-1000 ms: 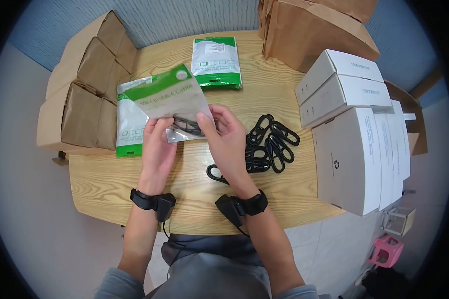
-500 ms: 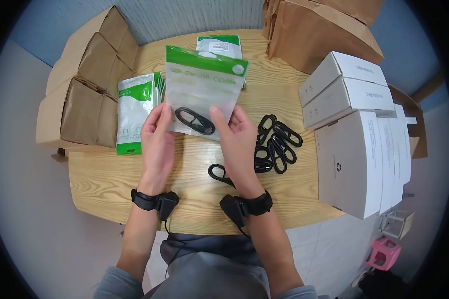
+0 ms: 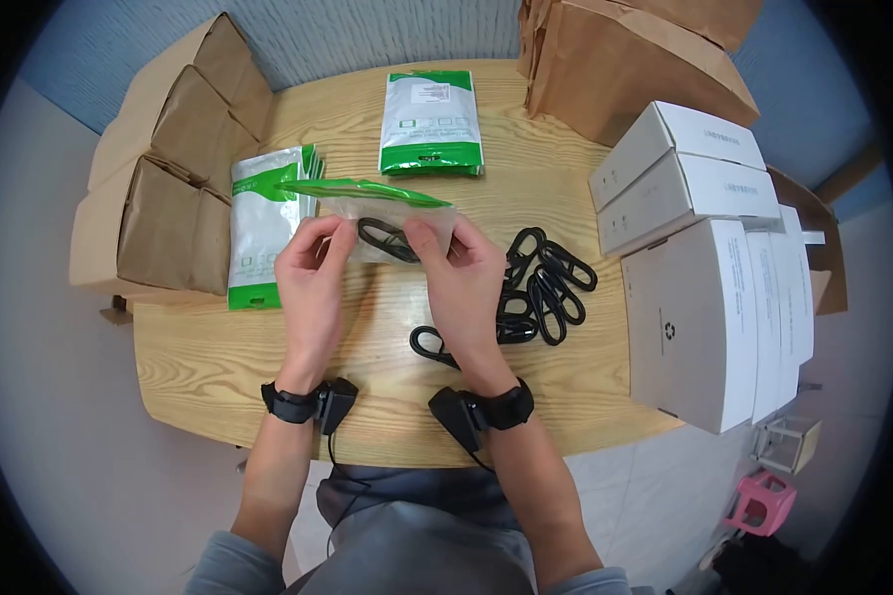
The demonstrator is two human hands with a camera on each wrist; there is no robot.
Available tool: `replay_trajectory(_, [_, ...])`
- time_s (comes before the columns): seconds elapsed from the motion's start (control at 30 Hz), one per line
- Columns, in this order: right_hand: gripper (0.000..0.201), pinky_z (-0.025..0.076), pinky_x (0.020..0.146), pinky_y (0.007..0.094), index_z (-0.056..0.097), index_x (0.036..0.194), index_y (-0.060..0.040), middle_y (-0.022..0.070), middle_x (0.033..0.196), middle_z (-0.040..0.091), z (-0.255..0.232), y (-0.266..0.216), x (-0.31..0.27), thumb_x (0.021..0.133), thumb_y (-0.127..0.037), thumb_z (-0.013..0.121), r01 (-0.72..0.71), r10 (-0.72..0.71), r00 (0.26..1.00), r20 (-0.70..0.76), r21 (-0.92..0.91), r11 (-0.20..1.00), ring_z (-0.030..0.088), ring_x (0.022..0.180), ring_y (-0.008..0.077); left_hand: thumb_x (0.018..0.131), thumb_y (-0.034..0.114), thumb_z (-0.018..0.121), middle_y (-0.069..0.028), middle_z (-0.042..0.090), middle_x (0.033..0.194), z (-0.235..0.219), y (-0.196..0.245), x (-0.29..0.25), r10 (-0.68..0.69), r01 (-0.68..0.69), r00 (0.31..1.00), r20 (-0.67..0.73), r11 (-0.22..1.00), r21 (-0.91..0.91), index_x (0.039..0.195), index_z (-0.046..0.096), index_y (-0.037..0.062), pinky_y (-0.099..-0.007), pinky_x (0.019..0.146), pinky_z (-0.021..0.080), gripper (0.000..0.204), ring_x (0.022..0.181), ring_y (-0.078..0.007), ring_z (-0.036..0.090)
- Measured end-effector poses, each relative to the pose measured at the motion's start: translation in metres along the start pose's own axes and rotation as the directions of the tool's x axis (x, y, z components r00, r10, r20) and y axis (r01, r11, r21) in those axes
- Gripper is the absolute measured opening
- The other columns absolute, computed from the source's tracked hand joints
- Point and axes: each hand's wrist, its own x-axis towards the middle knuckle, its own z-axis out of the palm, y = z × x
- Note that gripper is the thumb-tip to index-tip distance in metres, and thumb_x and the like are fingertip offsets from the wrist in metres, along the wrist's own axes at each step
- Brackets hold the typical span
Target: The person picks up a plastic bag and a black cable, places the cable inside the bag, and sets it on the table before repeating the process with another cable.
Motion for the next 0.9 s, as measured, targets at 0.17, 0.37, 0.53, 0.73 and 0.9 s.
replay_trajectory(0.17, [0.025, 0.044, 0.078, 0.0219, 0.064, 0.105, 0.0057, 0.0035, 0.096, 0.066, 0.002, 0.001, 0.005, 0.09, -0.013, 0.067, 0.038, -0.035, 0.998, -0.052, 0.045, 0.998, 0.056, 0.085, 0.0063, 0.09, 0.008, 0.064, 0.0007, 0.056, 0.084, 0.007, 0.005, -0.001, -0.019, 0.02, 1.0, 0.02, 0.999, -0.031, 0.097, 0.065, -0.002, -0.0202, 0.072, 0.042, 0.013, 0.078, -0.0063, 0.05])
replay_trajectory(0.37, [0.026, 0.045, 0.079, 0.0222, 0.064, 0.104, 0.0061, 0.004, 0.096, 0.066, -0.001, -0.001, 0.005, 0.09, -0.015, 0.067, 0.029, -0.021, 0.996, -0.087, 0.098, 0.995, 0.057, 0.086, 0.0066, 0.092, 0.012, 0.062, 0.0004, 0.057, 0.088, 0.005, -0.001, -0.003, 0.003, -0.002, 0.996, 0.087, 1.0, -0.002, 0.099, 0.064, -0.0011, -0.0193, 0.069, 0.04, 0.015, 0.077, -0.0058, 0.049])
replay_trajectory(0.53, [0.021, 0.047, 0.076, 0.0219, 0.064, 0.103, 0.0047, 0.0043, 0.093, 0.066, 0.0, 0.0, 0.002, 0.089, -0.011, 0.067, 0.066, -0.066, 0.998, 0.006, -0.006, 0.998, 0.058, 0.083, 0.0066, 0.093, 0.015, 0.061, 0.0007, 0.059, 0.091, 0.007, 0.01, -0.004, -0.119, 0.121, 0.992, 0.036, 0.991, -0.057, 0.098, 0.062, -0.0017, -0.0189, 0.07, 0.039, 0.018, 0.081, -0.0043, 0.048])
replay_trajectory(0.73, [0.018, 0.047, 0.074, 0.0212, 0.064, 0.102, 0.0043, 0.004, 0.093, 0.066, 0.001, 0.004, 0.001, 0.088, -0.008, 0.066, 0.082, -0.08, 0.996, 0.04, -0.057, 0.995, 0.058, 0.081, 0.0062, 0.093, 0.015, 0.061, 0.0015, 0.058, 0.089, 0.005, 0.002, -0.002, -0.031, 0.035, 0.993, 0.11, 0.999, -0.036, 0.096, 0.062, -0.0002, -0.0189, 0.073, 0.039, 0.016, 0.082, -0.0038, 0.048])
replay_trajectory(0.9, [0.021, 0.047, 0.076, 0.0214, 0.064, 0.102, 0.0057, 0.0049, 0.094, 0.067, 0.002, -0.002, 0.004, 0.088, -0.009, 0.067, 0.081, -0.081, 0.996, -0.024, -0.001, 0.997, 0.059, 0.083, 0.0063, 0.094, 0.016, 0.06, 0.0026, 0.058, 0.088, 0.007, 0.005, -0.003, -0.062, 0.069, 0.996, 0.068, 0.991, -0.117, 0.097, 0.061, 0.0014, -0.0192, 0.074, 0.039, 0.015, 0.082, -0.0037, 0.048])
